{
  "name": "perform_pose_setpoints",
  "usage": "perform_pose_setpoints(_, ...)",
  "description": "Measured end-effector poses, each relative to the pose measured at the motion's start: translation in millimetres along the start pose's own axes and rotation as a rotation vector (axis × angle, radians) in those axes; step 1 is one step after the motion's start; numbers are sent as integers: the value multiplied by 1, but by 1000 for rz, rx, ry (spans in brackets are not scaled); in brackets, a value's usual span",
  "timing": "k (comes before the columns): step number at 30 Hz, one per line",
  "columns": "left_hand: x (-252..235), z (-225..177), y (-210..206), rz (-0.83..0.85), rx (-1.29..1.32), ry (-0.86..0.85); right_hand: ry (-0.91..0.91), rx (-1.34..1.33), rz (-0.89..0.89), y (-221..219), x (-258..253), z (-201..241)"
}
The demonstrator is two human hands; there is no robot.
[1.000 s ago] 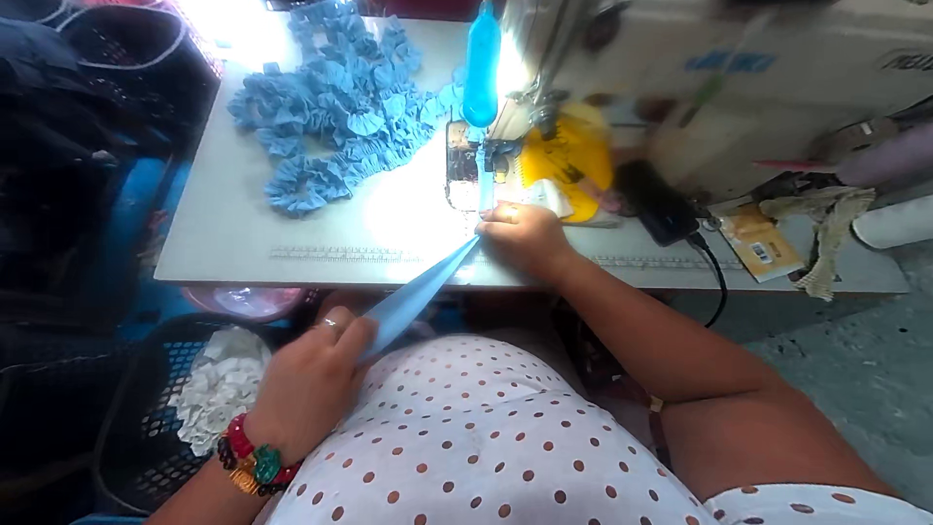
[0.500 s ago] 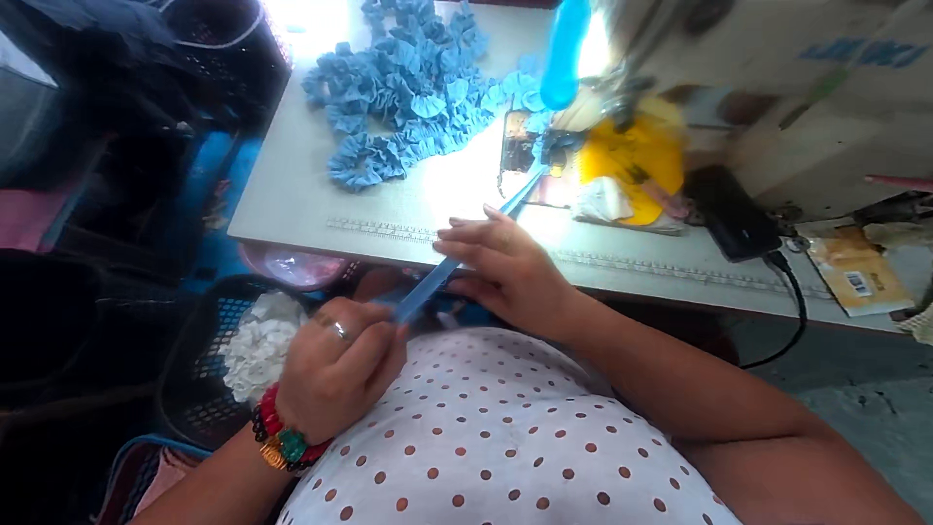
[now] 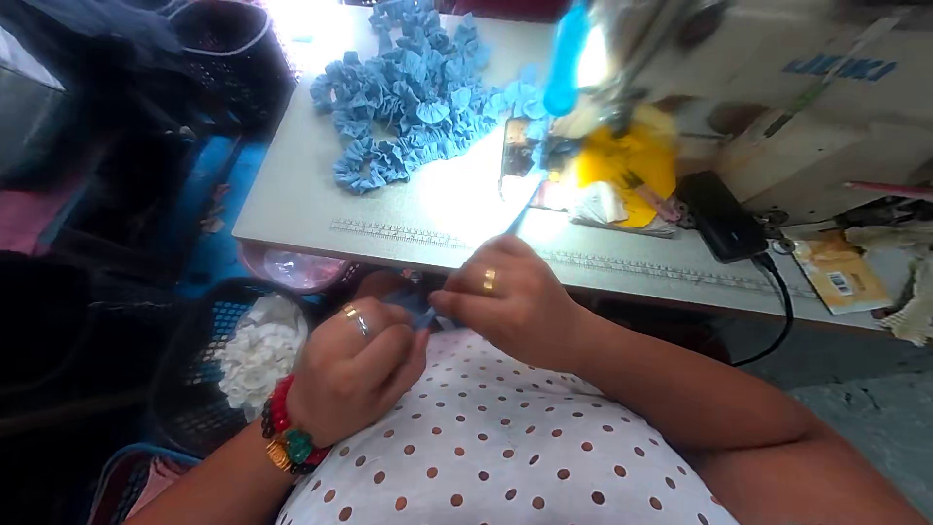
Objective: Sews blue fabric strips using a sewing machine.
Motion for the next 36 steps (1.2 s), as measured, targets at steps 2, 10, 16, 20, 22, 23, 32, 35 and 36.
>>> perform_pose_setpoints(2,-2,-1,3,149,155,22,36,104,75,10,10,13)
perform_pose_setpoints(10,-4,11,-20,825,847,177,-154,-52,112,28,84,16)
perform_pose_setpoints(16,-13,16,-53,931,749,291,-182,52,90,13,115,-17)
perform_pose_setpoints(20,-12,18,-62,927,681,423,-197,144,46,15,119,-47)
perform_pose_setpoints(22,-11,18,-62,884,634,457,-191,168,31,19,115,-59)
perform_pose_setpoints(23,-11,18,-61,860,610,472,-194,175,30,21,113,-65)
perform_pose_setpoints(32,-3,23,-63,779,509,598,-286,302,-18,40,99,-130)
perform_pose_setpoints(35,3,25,-63,710,526,638,-363,270,-5,46,90,-145)
perform_pose_setpoints(36,5,25,-62,667,538,650,-397,282,-8,46,88,-150)
Point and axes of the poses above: each hand's wrist, its own x-axis away from the middle knuckle, its own y-axis out of the back of the hand, z = x × y, the point moved 1 cm from there along -x, towards the middle knuckle, and after that the axes turned 15 degrees about -x, right-handed, at the moved point
